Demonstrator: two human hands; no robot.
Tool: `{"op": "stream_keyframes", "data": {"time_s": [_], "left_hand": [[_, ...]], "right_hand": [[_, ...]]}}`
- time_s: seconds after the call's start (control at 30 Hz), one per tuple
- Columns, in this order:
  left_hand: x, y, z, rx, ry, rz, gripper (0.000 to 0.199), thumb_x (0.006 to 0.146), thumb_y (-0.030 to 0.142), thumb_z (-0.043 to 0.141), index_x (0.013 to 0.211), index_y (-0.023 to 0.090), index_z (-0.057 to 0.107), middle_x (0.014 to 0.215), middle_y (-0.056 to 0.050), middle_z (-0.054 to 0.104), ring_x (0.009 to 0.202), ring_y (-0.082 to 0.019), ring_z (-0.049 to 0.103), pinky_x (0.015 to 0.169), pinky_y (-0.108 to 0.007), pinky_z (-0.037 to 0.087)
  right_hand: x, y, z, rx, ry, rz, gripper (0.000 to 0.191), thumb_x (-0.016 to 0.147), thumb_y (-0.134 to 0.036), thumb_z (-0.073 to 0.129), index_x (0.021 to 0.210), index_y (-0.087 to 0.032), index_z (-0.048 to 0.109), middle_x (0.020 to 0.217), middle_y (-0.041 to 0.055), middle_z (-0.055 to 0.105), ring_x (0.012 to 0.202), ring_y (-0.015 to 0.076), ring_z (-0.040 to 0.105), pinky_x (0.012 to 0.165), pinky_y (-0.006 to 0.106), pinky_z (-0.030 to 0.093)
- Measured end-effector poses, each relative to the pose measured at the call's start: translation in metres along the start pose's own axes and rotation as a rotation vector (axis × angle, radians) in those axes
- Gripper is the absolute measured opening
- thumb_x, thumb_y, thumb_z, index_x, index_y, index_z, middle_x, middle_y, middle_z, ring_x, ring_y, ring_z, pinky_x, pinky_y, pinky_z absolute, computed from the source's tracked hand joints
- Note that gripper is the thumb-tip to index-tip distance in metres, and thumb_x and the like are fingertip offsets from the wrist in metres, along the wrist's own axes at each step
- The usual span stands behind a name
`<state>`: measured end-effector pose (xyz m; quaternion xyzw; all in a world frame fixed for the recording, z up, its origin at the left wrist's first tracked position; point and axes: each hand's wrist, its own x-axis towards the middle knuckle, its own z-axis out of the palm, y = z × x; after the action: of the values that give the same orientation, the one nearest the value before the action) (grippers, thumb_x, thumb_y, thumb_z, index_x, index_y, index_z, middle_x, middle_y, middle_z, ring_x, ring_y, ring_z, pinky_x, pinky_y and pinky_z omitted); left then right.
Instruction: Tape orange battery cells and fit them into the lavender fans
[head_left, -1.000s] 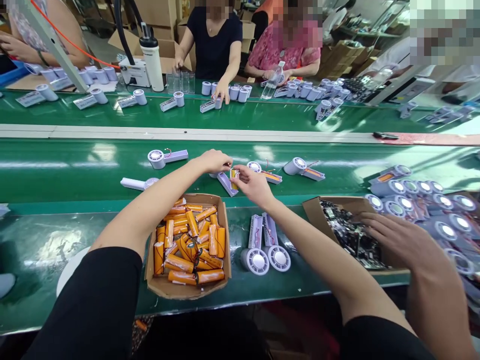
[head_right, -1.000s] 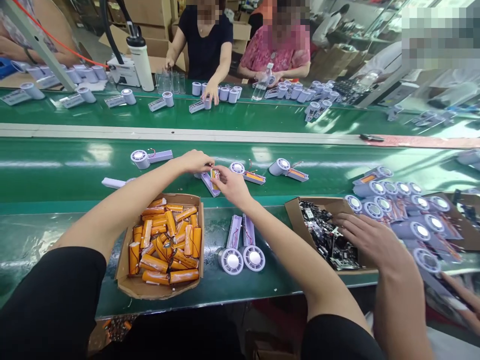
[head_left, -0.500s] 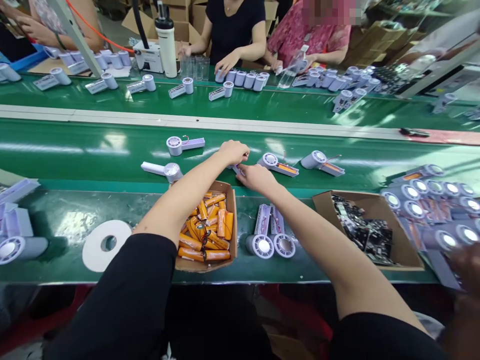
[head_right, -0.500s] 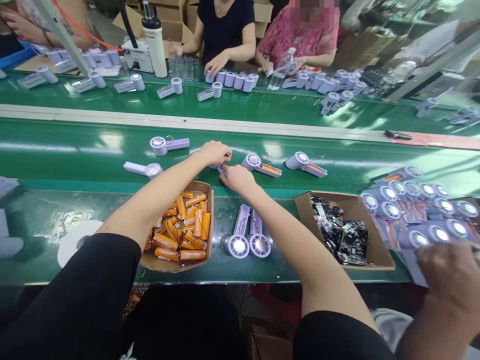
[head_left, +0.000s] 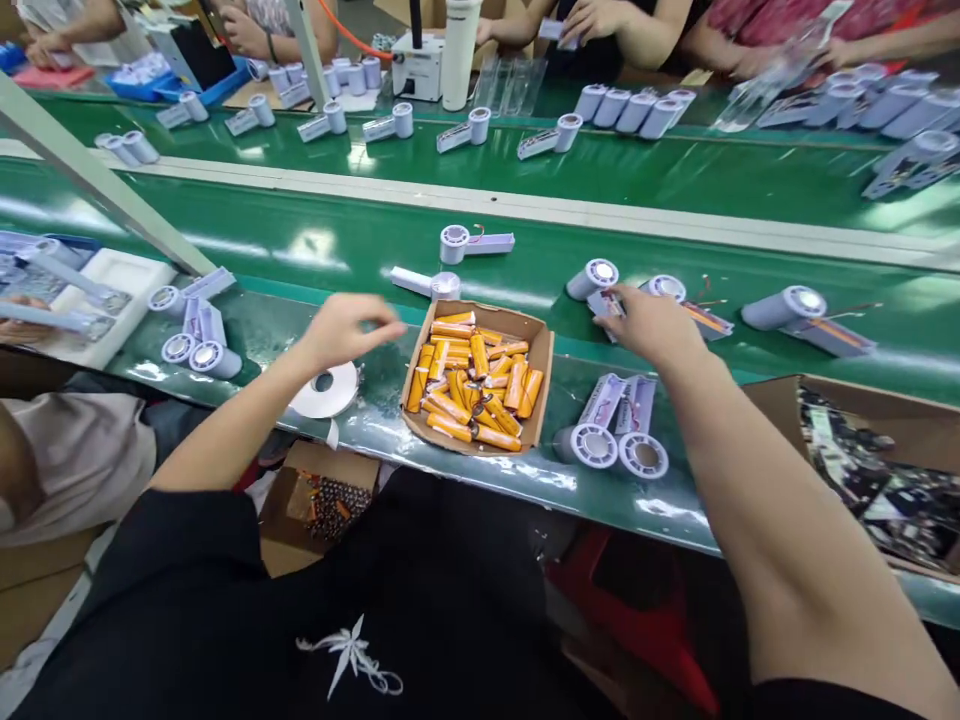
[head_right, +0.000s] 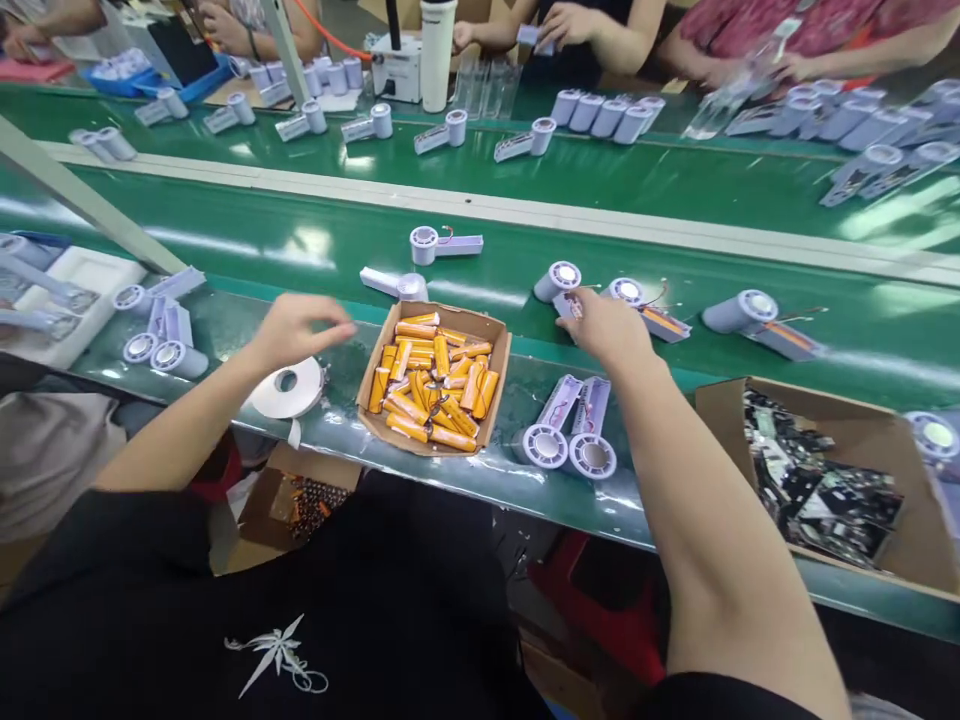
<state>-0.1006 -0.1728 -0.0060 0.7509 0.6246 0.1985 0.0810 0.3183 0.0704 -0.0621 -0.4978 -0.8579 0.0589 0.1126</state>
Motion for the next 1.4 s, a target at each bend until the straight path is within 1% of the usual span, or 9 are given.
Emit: {"op": "stream_keyframes", "data": {"time_s": [0.2, 0.37, 0.5, 0.6, 0.7, 0.87, 1.0, 1.2, 1.4], "left_hand": [[-0.182, -0.069, -0.006, 0.219, -0.145, -0.066, 0.050, 0.088, 0.058, 0.073, 0.129, 0.030, 0.078, 0.149, -0.011, 0.073, 0.143, -0.041, 0.062, 0.118, -0.057, 0.055], [-0.187, -0.015, 0.020, 0.239, 0.244, -0.040, 0.043, 0.087, 0.044, 0.082, 0.127, 0.030, 0.072, 0.132, -0.013, 0.078, 0.143, -0.044, 0.059, 0.121, -0.069, 0.051], [-0.162, 0.032, 0.028, 0.140, 0.346, 0.110, 0.046, 0.089, 0.023, 0.079, 0.130, 0.038, 0.066, 0.128, -0.006, 0.079, 0.150, -0.041, 0.054, 0.127, -0.076, 0.044], [-0.153, 0.035, 0.033, 0.010, 0.410, 0.121, 0.051, 0.092, 0.020, 0.075, 0.138, 0.038, 0.062, 0.129, -0.007, 0.076, 0.146, -0.037, 0.059, 0.120, -0.072, 0.054], [-0.153, 0.027, 0.042, -0.101, 0.491, -0.046, 0.057, 0.093, 0.036, 0.080, 0.145, 0.034, 0.059, 0.135, -0.010, 0.070, 0.146, -0.038, 0.057, 0.097, -0.057, 0.069], [-0.151, 0.038, 0.060, -0.048, 0.542, -0.097, 0.056, 0.092, 0.041, 0.083, 0.142, 0.030, 0.061, 0.132, -0.011, 0.070, 0.141, -0.037, 0.058, 0.106, -0.057, 0.064], [-0.141, 0.053, 0.068, 0.024, 0.519, -0.002, 0.049, 0.090, 0.032, 0.082, 0.136, 0.031, 0.064, 0.127, -0.011, 0.073, 0.136, -0.037, 0.059, 0.116, -0.061, 0.055], [-0.141, 0.059, 0.065, 0.157, 0.455, 0.017, 0.046, 0.085, 0.015, 0.075, 0.128, 0.032, 0.071, 0.123, -0.010, 0.074, 0.134, -0.037, 0.056, 0.113, -0.060, 0.054], [-0.145, 0.068, 0.054, 0.264, 0.495, 0.159, 0.048, 0.090, 0.006, 0.072, 0.134, 0.026, 0.074, 0.121, -0.010, 0.078, 0.123, -0.033, 0.056, 0.105, -0.051, 0.050]], "right_hand": [[-0.112, -0.098, -0.050, 0.485, 0.039, -0.198, 0.039, 0.102, -0.045, 0.072, 0.131, -0.021, 0.080, 0.125, 0.0131, 0.082, 0.107, 0.0289, 0.079, 0.093, 0.043, 0.063], [-0.190, -0.224, -0.027, 0.912, -0.488, -0.208, 0.050, 0.098, -0.051, 0.077, 0.136, -0.019, 0.078, 0.086, 0.0038, 0.084, 0.065, 0.0175, 0.072, 0.067, 0.029, 0.056], [-0.214, -0.280, 0.024, 1.138, -0.691, -0.298, 0.044, 0.105, -0.056, 0.068, 0.090, -0.016, 0.081, 0.070, 0.0020, 0.077, 0.057, 0.0135, 0.064, 0.062, 0.025, 0.049], [-0.217, -0.283, 0.039, 1.008, -0.796, -0.445, 0.052, 0.110, -0.048, 0.060, 0.071, -0.017, 0.075, 0.063, 0.0007, 0.073, 0.056, 0.0124, 0.061, 0.064, 0.024, 0.046], [-0.202, -0.267, 0.026, 0.677, -0.842, -0.516, 0.034, 0.102, -0.052, 0.075, 0.094, -0.021, 0.086, 0.067, -0.0001, 0.075, 0.060, 0.0138, 0.062, 0.063, 0.025, 0.042], [-0.147, -0.239, -0.009, 0.227, -0.215, -0.192, 0.046, 0.112, -0.053, 0.056, 0.111, -0.018, 0.086, 0.113, 0.0149, 0.081, 0.105, 0.0265, 0.073, 0.084, 0.033, 0.052], [-0.112, -0.233, -0.002, -0.034, -0.157, -0.040, 0.048, 0.107, -0.057, 0.062, 0.112, -0.016, 0.086, 0.130, 0.0222, 0.074, 0.122, 0.0374, 0.069, 0.094, 0.044, 0.058], [-0.112, -0.231, 0.021, 0.580, -0.018, -0.132, 0.028, 0.097, -0.044, 0.078, 0.107, -0.019, 0.083, 0.134, 0.0162, 0.077, 0.129, 0.0320, 0.071, 0.118, 0.049, 0.054], [-0.149, -0.220, 0.001, 1.362, -0.057, 0.005, 0.066, 0.084, -0.071, 0.085, 0.126, -0.021, 0.077, 0.104, 0.0083, 0.086, 0.099, 0.0281, 0.081, 0.095, 0.046, 0.068]]}}
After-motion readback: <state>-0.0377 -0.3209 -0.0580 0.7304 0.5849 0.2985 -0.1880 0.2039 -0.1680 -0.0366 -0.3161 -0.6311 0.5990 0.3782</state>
